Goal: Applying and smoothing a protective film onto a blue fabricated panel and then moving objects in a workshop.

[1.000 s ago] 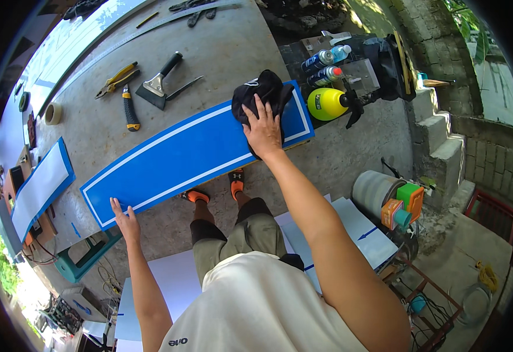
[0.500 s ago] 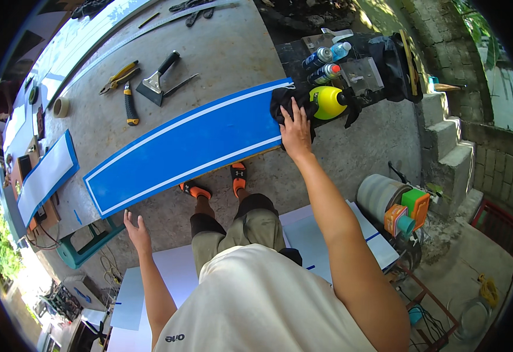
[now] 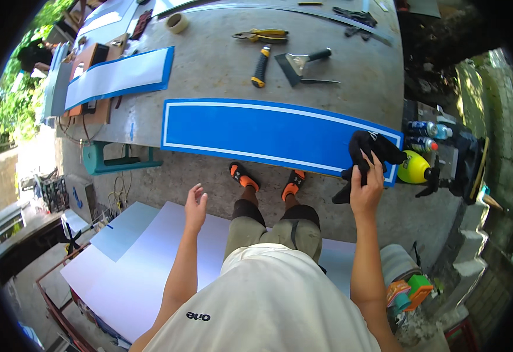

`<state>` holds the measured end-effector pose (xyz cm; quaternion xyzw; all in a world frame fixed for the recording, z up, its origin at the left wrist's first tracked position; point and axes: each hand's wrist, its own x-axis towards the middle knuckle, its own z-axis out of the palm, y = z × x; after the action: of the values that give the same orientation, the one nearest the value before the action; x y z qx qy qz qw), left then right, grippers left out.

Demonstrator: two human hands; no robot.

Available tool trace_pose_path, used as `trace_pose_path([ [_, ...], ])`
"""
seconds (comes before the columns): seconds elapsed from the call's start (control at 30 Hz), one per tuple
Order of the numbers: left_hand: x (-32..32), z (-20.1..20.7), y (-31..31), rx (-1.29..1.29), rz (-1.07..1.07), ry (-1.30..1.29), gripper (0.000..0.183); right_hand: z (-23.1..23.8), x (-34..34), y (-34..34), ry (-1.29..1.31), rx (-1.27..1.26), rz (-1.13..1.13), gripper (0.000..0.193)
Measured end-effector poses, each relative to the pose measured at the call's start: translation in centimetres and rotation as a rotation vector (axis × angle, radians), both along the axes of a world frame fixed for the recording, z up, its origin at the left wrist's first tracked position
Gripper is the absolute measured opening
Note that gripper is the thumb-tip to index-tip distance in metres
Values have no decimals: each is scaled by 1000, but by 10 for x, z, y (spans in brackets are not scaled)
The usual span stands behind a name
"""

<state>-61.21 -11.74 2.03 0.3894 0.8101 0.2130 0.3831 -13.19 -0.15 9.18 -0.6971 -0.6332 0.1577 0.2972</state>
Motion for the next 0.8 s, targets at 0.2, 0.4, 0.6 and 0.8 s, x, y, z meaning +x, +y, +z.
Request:
trace_pose_path([
  [0.2,-39,-1,-36,31,-79,48,42,-141,-121,43,-480,-74,-27,61],
  [0.4,-113,0,-98,-168,148,1,41,-142,-283,52,-431,-119,173,65],
  [0.6,-174,-1,-118,-163,310,-28,42,-136,-421,82,-426,-133,319,67],
  [0.8,-202,-22,-121,-172,331,-95,42,-128,-492,99,-390,-158,425,69],
])
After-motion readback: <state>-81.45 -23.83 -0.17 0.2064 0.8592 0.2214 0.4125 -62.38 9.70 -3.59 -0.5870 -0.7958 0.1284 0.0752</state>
